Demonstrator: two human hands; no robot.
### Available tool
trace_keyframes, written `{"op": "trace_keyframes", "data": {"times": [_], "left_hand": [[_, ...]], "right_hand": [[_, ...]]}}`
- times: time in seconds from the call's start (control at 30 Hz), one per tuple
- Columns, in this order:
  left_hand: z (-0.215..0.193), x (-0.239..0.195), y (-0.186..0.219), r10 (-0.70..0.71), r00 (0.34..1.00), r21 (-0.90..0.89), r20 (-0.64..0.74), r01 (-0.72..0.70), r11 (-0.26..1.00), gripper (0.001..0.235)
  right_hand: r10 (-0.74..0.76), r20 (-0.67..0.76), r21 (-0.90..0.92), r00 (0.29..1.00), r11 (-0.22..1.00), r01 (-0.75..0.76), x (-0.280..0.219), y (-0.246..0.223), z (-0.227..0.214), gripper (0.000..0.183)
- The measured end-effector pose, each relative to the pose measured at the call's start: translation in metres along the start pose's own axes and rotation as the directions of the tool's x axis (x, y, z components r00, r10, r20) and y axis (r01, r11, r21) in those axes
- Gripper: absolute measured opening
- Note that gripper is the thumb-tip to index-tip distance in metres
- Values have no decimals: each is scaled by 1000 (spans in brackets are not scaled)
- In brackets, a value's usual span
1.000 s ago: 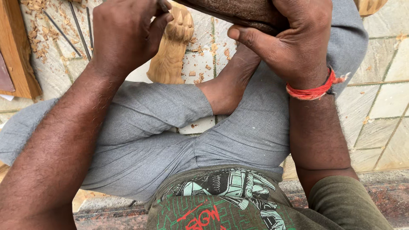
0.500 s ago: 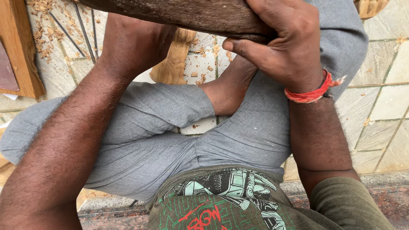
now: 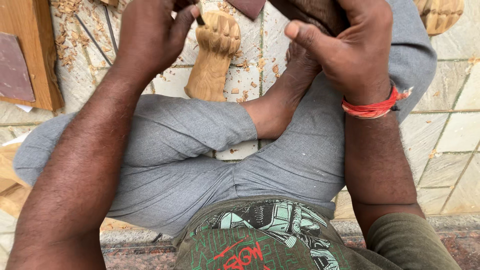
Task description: The person sits cross-legged on a tiled floor and carves a wooden piece shaped like a hand using a chisel and a wooden mallet. The person holds the wood between their feet and repeatedly strikes the chisel to shape the wood, occasionally adjusting the piece and inspecting the carved details.
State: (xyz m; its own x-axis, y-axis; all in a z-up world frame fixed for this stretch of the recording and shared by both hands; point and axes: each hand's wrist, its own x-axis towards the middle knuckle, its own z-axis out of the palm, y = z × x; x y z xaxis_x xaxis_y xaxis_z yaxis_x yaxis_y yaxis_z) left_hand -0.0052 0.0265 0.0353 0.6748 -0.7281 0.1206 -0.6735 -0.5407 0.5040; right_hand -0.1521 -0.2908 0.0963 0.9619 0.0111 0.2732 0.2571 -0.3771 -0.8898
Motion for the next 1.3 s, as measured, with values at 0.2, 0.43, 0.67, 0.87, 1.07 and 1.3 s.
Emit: {"op": "trace_keyframes", "data": {"times": [0.2,0.43,0.67,0.87,1.07,1.3], "left_hand": [[15,-6,-17,-571,714,297,405,488,821,20],[4,-27,20,-826,371,543,423,626,560,79],[48,-39,84,-772,512,403,377,659,634,90],[57,4,53,-710,632,539,311,498,679,46],[49,22,24,-663,638,879,392,-46,475,52],[57,20,0,-495,793,888,355,-120,444,49]], "right_hand": [[483,16,547,876,729,-412,6,14,7,25],[635,-52,674,771,592,-443,16,20,-1,30],[667,-60,725,743,541,-427,5,32,3,26],[659,-99,676,745,594,-436,5,31,12,32],[689,-88,661,719,581,-476,7,29,15,41],[704,-61,654,708,564,-504,16,30,22,42]]}}
